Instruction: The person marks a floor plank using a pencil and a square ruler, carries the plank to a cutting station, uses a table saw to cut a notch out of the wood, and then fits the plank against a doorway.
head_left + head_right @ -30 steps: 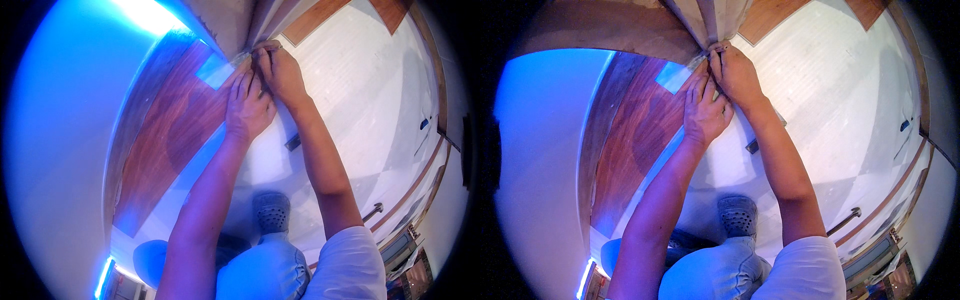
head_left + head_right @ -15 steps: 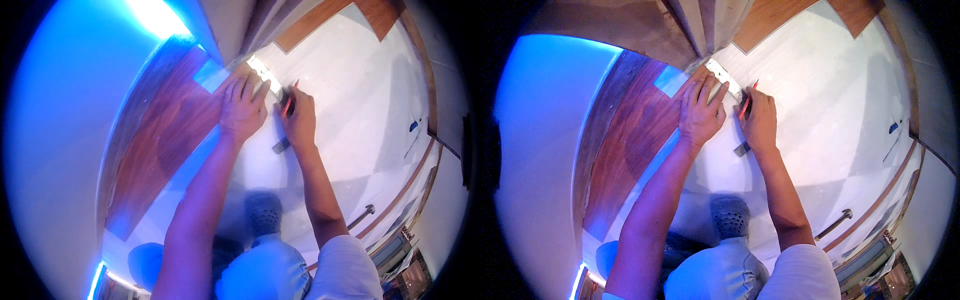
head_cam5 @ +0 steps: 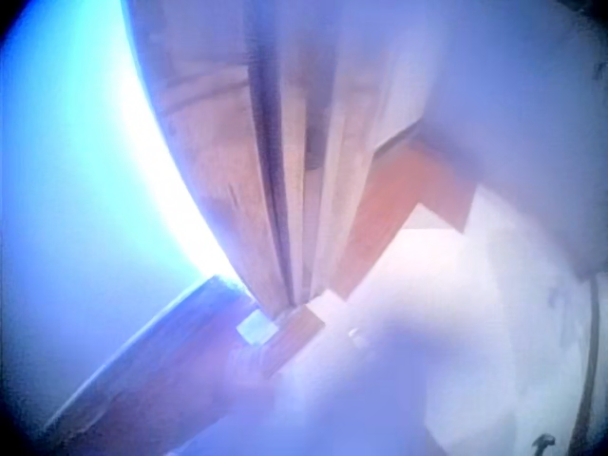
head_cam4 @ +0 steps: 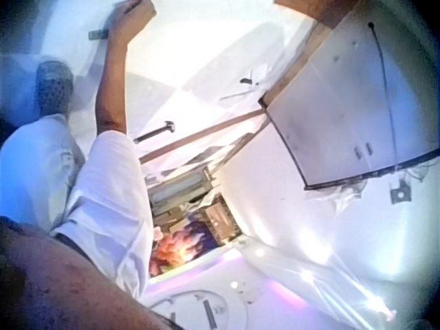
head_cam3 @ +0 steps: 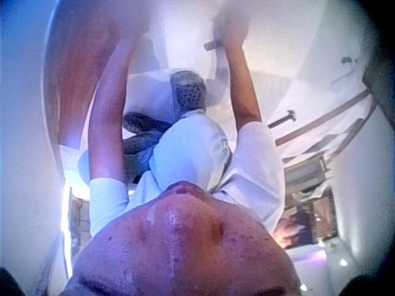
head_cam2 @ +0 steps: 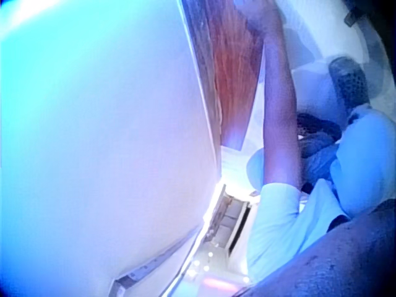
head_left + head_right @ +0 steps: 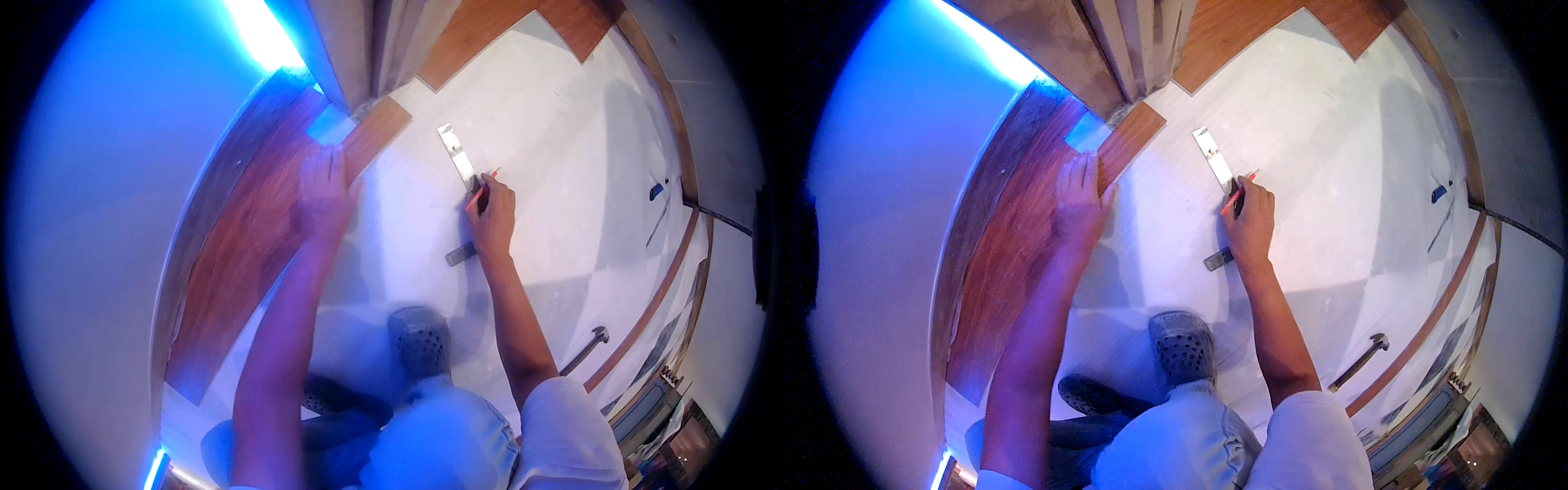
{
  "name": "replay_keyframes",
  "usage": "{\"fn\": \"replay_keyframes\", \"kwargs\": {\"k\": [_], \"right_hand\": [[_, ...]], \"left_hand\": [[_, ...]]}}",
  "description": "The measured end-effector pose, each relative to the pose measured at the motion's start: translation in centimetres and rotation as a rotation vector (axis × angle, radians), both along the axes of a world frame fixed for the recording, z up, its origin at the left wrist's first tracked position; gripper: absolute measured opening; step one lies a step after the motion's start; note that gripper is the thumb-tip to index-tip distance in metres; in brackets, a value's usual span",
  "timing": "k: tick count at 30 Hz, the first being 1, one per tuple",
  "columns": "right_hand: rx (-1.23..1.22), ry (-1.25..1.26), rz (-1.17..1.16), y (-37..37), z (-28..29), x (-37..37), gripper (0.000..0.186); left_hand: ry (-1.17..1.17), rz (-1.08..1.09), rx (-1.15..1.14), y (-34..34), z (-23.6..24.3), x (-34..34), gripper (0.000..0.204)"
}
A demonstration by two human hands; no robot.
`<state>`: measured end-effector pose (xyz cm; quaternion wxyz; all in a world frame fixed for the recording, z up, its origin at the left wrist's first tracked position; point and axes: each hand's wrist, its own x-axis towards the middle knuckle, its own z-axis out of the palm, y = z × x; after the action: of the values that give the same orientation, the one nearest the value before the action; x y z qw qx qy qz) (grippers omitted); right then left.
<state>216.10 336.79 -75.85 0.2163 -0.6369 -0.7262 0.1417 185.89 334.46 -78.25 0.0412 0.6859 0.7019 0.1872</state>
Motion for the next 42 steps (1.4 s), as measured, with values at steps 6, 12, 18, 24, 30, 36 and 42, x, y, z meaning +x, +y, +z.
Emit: {"fn": "replay_keyframes", "kwargs": {"k": [6, 12, 18, 24, 30, 36, 42], "right_hand": [[0.062, 0.029, -0.013, -0.4, -1.8, -0.1, 0.048], [0.063, 0.069, -0.001, -0.4, -1.8, 0.3, 0.049], [0.094, 0.104, -0.004, -0.4, -2.0, 0.4, 0.048], [0.115, 0.111, -0.008, -0.4, -2.2, 0.4, 0.046], [0.086, 0.113, -0.017, -0.3, -2.1, 0.3, 0.044], [0.010, 0.137, -0.044, -0.4, -1.5, 0.3, 0.046], [0.029, 0.007, -0.001, -1.7, -0.1, 1.1, 0.047]], "left_hand": [[-0.039, -0.170, -0.183, 2.2, 4.1, -2.4, 0.068], [-0.014, -0.247, -0.276, 4.6, 4.3, -2.6, 0.066], [0.010, -0.280, -0.378, 4.7, 5.7, -1.8, 0.065], [0.011, -0.291, -0.428, 2.5, 4.9, 1.2, 0.063], [0.014, -0.269, -0.381, 1.6, 4.0, 1.7, 0.062], [-0.018, -0.215, -0.286, 1.3, 3.2, 0.8, 0.066], [0.001, -0.152, -0.231, 1.9, 2.8, -1.0, 0.066]]}}
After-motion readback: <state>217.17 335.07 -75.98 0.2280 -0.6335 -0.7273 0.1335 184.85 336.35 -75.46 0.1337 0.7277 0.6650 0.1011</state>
